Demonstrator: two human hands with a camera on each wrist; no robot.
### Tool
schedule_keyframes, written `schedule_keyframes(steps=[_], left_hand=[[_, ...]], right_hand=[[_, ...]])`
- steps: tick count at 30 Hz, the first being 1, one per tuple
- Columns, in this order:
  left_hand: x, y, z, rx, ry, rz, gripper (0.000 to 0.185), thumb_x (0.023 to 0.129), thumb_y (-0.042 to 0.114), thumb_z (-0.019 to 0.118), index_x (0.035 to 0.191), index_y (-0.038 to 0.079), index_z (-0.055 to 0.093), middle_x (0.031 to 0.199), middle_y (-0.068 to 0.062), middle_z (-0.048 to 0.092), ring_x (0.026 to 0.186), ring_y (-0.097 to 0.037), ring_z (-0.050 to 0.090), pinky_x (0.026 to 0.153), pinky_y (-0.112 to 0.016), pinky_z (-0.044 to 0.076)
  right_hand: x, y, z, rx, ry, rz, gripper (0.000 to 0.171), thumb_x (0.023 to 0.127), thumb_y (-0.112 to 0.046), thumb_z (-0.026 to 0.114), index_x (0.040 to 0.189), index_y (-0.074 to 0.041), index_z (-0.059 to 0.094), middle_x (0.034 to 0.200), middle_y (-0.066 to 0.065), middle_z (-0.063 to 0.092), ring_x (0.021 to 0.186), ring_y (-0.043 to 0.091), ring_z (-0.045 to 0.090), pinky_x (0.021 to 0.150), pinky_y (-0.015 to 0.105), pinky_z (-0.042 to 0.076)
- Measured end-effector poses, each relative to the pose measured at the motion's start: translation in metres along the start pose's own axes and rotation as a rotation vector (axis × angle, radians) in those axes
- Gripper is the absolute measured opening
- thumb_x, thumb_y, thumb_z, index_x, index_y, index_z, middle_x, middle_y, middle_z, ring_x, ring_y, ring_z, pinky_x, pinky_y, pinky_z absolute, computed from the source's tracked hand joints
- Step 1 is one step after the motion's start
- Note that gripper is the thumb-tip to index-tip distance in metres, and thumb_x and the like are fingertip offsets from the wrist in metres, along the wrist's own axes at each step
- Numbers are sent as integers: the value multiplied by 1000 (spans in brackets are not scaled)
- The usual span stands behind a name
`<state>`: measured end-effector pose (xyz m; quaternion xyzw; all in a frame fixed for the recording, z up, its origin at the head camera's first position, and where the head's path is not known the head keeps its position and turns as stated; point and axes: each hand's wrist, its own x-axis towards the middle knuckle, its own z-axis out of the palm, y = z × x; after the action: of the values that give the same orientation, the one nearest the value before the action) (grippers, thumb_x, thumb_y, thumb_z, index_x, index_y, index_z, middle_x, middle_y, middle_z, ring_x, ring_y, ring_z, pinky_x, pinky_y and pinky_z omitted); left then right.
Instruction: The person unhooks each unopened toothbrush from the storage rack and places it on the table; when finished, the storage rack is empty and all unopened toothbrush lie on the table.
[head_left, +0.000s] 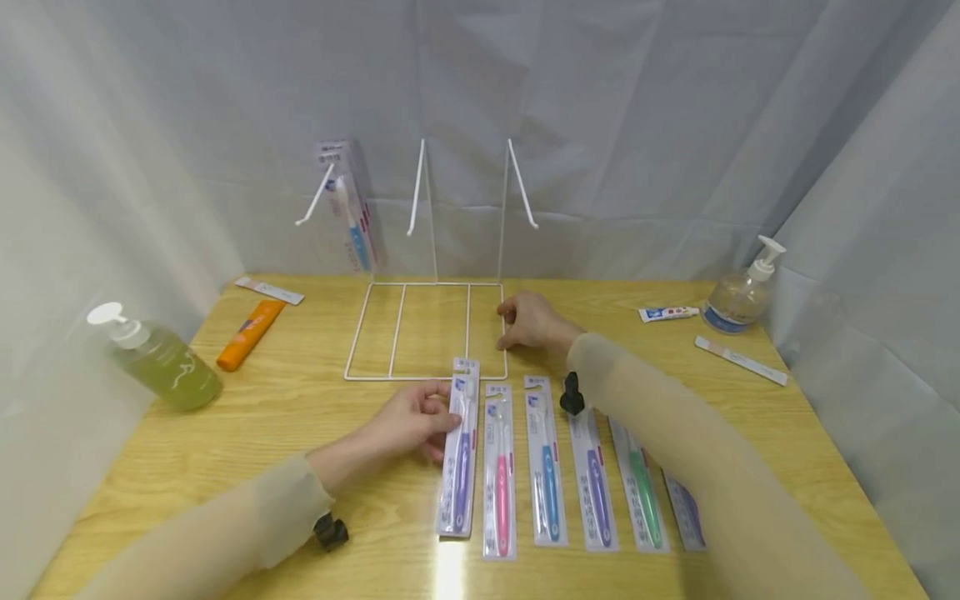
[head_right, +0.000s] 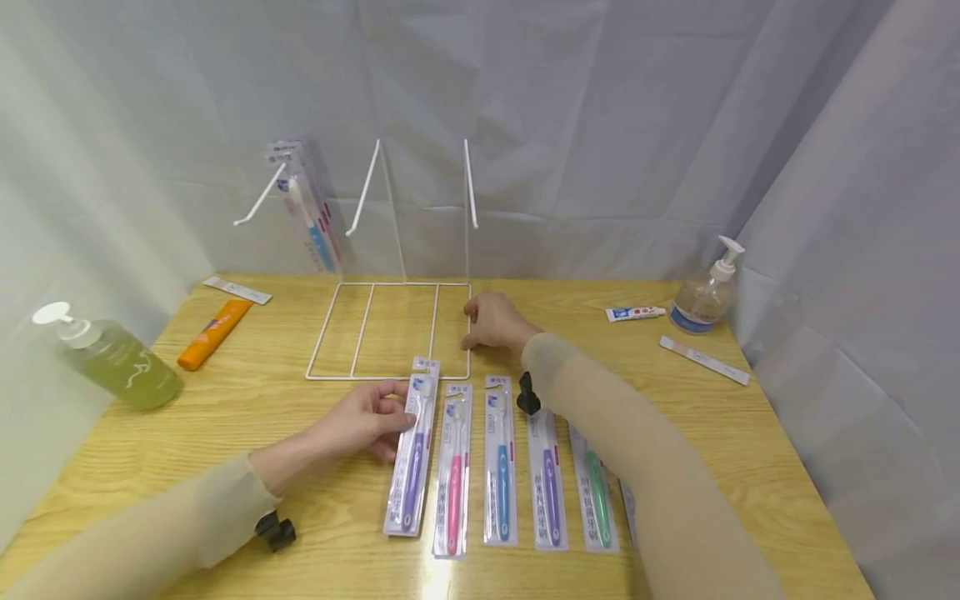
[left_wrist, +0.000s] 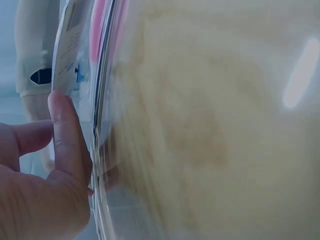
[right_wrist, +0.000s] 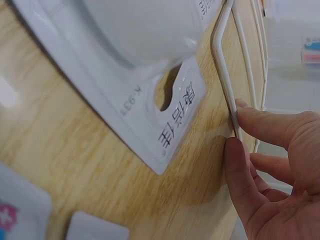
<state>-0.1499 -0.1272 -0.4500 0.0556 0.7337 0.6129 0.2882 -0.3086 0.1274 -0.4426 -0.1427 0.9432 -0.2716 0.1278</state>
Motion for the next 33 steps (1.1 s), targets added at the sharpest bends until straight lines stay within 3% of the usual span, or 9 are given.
schedule_keyframes(steps=[10,18,24,29,33], left_hand=[[-13,-6,5,-5,-37,-100,41,104,3,71,141,-8,57,104,-19,82,78,-20,80,69,-34,72],[-12,-7,9,16,-10,-101,48,101,2,74,143,-9,54,98,-18,80,74,-19,76,68,-34,71],[-13,-4,9,64,7,-110,51,99,3,76,144,-8,55,97,-17,78,71,-19,76,64,-33,70],[-19,5,-1,184,51,-138,51,102,15,79,145,-4,60,104,-16,79,76,-23,77,66,-36,70],[-21,15,-21,256,88,-92,51,105,23,77,145,-4,63,114,-19,80,82,-25,80,70,-39,72]], right_hand=[[2,0,-3,4,-20,5,73,88,-19,96,152,1,66,133,16,74,113,24,62,110,41,60],[3,2,-1,7,-15,-3,72,88,-18,96,150,1,68,123,14,73,105,22,59,99,36,57],[2,0,-2,10,-8,-8,71,87,-18,96,149,2,68,122,14,72,105,21,60,100,36,58],[1,0,-2,7,-14,-5,72,88,-18,96,150,1,68,122,14,72,105,21,59,100,36,57],[1,1,-2,17,-20,-3,72,88,-17,96,151,2,67,122,13,72,104,21,58,97,35,56]])
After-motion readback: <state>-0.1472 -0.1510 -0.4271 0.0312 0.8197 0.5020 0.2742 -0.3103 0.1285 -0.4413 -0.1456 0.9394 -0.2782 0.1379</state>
